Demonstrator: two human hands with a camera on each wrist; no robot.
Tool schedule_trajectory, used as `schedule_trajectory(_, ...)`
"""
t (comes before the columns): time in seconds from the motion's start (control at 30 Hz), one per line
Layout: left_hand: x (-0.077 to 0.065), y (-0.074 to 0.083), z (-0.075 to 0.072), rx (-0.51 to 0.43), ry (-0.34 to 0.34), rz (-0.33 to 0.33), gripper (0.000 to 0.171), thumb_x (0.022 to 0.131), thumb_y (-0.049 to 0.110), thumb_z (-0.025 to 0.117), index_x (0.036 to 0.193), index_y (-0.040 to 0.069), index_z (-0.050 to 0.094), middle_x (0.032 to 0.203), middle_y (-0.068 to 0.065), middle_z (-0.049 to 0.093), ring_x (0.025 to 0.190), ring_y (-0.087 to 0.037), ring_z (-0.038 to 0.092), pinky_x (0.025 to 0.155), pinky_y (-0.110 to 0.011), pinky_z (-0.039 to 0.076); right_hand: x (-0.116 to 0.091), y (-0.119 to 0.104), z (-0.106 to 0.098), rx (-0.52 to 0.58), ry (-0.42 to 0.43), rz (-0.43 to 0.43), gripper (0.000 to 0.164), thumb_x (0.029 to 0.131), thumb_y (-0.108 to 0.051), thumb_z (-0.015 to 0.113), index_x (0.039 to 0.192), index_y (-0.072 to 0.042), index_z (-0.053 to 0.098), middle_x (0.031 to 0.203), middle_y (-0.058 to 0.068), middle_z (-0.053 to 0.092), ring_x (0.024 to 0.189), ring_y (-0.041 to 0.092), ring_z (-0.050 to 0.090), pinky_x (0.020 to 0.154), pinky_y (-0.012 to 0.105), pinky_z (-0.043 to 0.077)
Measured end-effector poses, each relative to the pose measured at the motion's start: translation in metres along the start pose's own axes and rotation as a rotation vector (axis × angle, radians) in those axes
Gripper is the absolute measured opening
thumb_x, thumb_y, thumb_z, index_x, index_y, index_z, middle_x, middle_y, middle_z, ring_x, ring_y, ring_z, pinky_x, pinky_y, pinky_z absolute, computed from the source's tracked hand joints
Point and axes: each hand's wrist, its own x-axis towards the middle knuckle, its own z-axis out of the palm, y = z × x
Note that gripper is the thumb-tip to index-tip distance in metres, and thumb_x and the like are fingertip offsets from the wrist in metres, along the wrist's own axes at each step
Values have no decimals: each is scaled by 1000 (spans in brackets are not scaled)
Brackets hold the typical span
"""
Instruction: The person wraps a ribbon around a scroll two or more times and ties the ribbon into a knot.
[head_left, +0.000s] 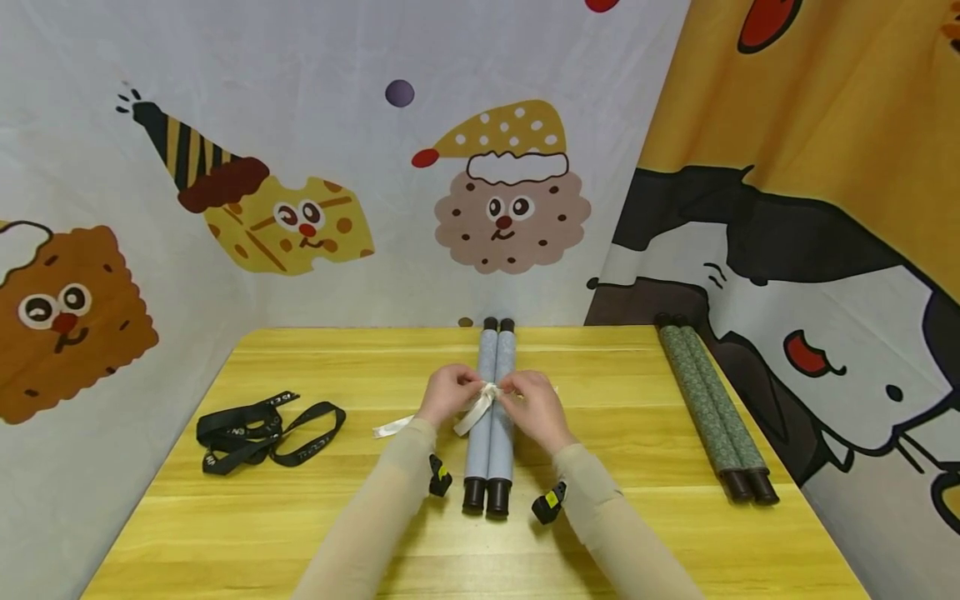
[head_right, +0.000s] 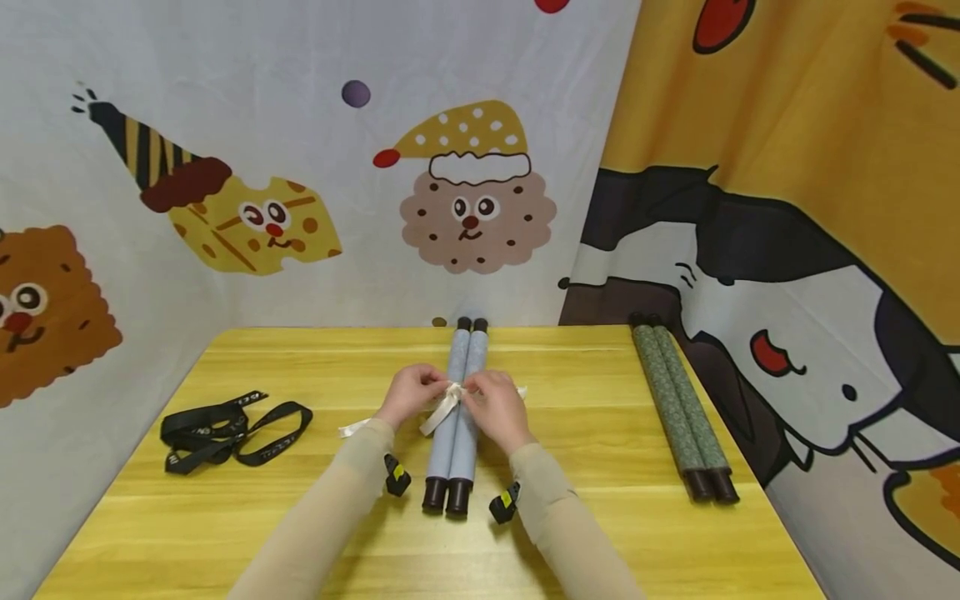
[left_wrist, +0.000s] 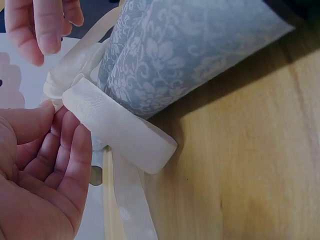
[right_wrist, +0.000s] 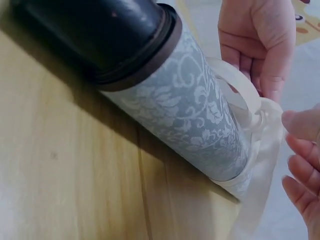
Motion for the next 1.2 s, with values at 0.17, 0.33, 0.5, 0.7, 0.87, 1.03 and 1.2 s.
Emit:
schedule_trajectory(0.17, 0, -2, -2, -51, -5, -18, 10, 91, 10, 73, 85, 2, 73, 75, -3, 67, 65, -11, 59, 60, -26, 52, -2, -4, 0, -98, -111, -141, 16, 83, -10, 81, 96, -12, 73, 96, -2, 68, 93, 20, 60, 84, 37, 50)
schedule_trajectory(0.33, 0, -1, -4, -90, -13, -34, 10, 91, 8, 72, 86, 0, 73, 75, -4, 68, 64, -11, 60, 59, -25, 52, 1, -6, 4, -213, -174, -301, 21, 82, -16, 83, 100, -15, 72, 97, -3, 68, 94, 17, 60, 84, 33, 51)
schedule_trajectory(0.5, 0, -3, -4, -127, -16, -79, 10, 92, 8, 71, 88, -2, 73, 75, -6, 68, 65, -14, 62, 62, -29, 55, 5, -10, 9, -280, -226, -321, 29, 82, -16, 82, 109, -16, 72, 102, -2, 69, 94, 16, 60, 82, 32, 52)
schedule_trajectory(0.7, 1, -7, -5, -156, -34, -111, 11, 93, 8, 70, 90, -3, 72, 77, -6, 68, 65, -12, 62, 63, -29, 55, 11, -20, 11, -379, -302, -318, 29, 85, -18, 80, 113, -16, 72, 103, 0, 68, 93, 18, 62, 80, 33, 53)
schedule_trajectory(0.87, 0, -7, -5, -139, -32, -105, 10, 93, 7, 70, 90, -3, 72, 78, -8, 68, 68, -16, 64, 66, -33, 57, 12, -24, 15, -435, -310, -317, 12, 85, -17, 79, 95, -16, 72, 89, -1, 64, 82, 19, 60, 73, 34, 51)
schedule_trajectory(1.03, -1, -9, -7, -74, -7, -85, 9, 92, 7, 70, 89, -1, 72, 80, -7, 68, 72, -18, 63, 66, -32, 55, 8, -18, 17, -377, -275, -305, 8, 85, -17, 79, 85, -17, 71, 86, -2, 65, 81, 19, 59, 73, 34, 51)
schedule_trajectory(1.2, -1, -14, -9, 12, 36, -58, 6, 90, 7, 71, 87, 2, 71, 77, -4, 66, 70, -15, 59, 65, -30, 52, 0, -7, 14, -253, -225, -242, 8, 84, -13, 80, 89, -14, 74, 90, -2, 70, 86, 18, 62, 79, 34, 52)
